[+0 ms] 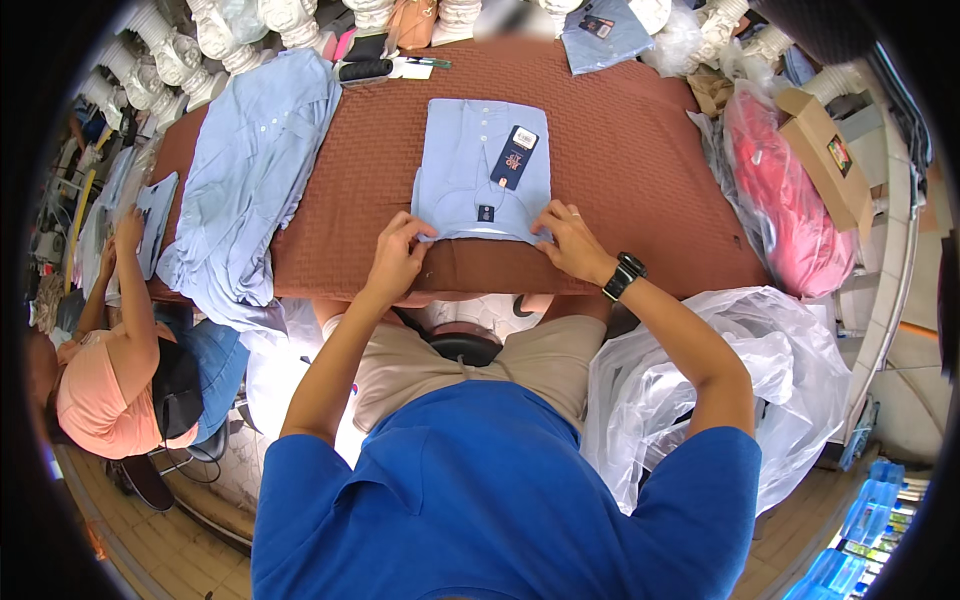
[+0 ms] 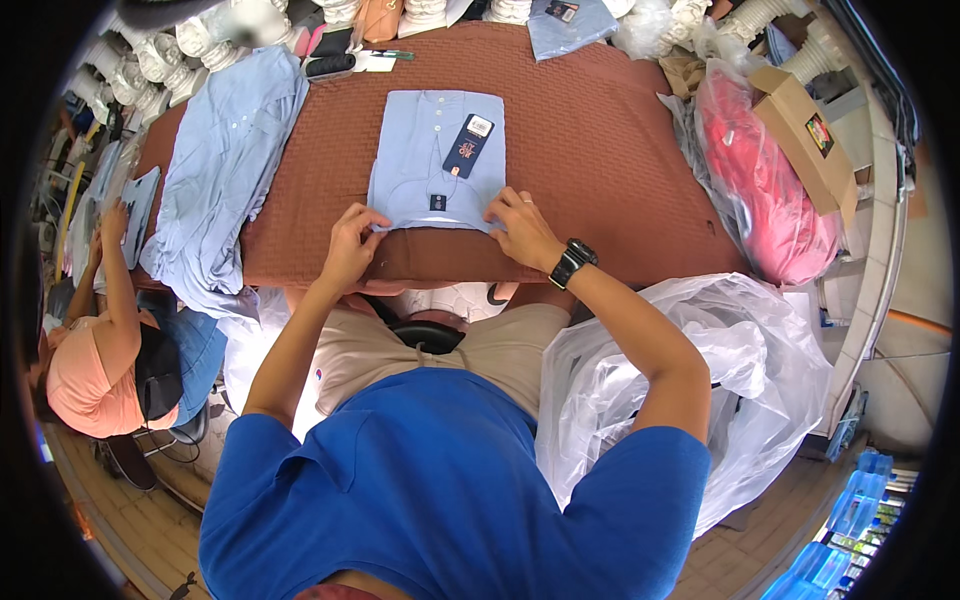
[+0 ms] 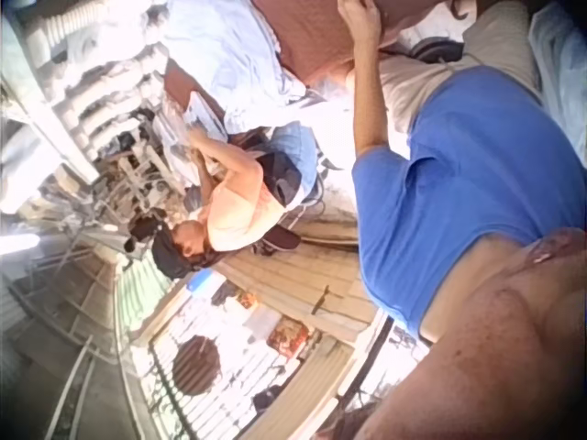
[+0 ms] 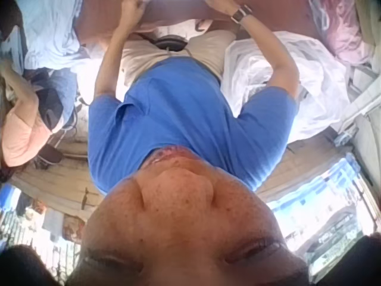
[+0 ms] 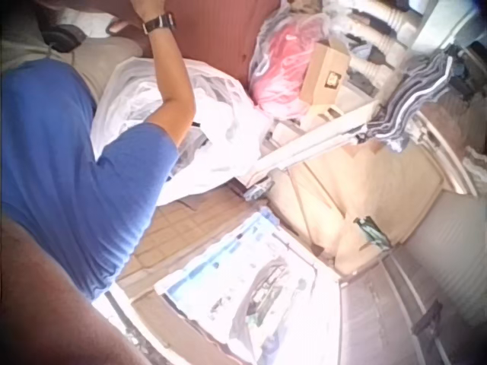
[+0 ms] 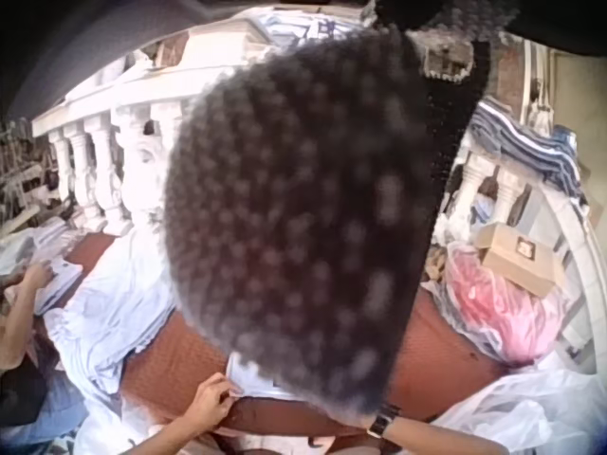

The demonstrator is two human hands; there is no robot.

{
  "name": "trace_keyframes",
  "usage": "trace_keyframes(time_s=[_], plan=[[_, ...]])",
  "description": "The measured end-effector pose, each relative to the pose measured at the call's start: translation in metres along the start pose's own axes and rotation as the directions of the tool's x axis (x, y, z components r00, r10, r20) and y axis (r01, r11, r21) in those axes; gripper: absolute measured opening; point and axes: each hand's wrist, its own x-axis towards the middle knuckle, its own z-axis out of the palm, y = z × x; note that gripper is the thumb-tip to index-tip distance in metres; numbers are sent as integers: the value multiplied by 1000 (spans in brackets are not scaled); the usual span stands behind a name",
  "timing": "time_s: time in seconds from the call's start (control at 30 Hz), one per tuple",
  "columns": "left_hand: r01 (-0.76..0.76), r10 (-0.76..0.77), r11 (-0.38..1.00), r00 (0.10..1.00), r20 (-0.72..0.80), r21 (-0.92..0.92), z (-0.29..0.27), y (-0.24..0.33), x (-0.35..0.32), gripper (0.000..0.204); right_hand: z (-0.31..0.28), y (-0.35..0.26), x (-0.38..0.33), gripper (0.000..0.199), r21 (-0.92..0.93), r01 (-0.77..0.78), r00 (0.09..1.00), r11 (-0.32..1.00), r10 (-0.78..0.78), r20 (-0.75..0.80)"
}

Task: The person folds a light blue button-up shirt around a cardboard template and then places the folded shirt into a clear plastic bag.

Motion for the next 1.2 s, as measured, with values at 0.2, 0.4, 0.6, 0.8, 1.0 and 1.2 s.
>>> trace_keyframes(time_s=[0.2,0.4,0.6,0.8,1.0,1.2], plan=[[-177,218,861,975,-32,478,-35,48,27,25,-25,8,47,28,-14,43,990,999,-44,-133],[-403,431,699,897,102,591,41,14,97,59,13,23,113,57,117,-287,861,951,309,-403],[-369,385,714,917,107,596,53,-18,88,60,36,14,115,68,391,-263,765,882,437,-472],[-221,274,927,950,-146,304,36,-6,123,36,29,8,123,58,258,-404,731,878,479,-486],[-57,148,912,969,-196,407,17,-6,223,21,2,31,176,36,-44,-306,711,951,198,-675],[136,-76,752,990,-121,645,56,5,273,25,5,72,211,39,-78,-363,852,929,296,-431]])
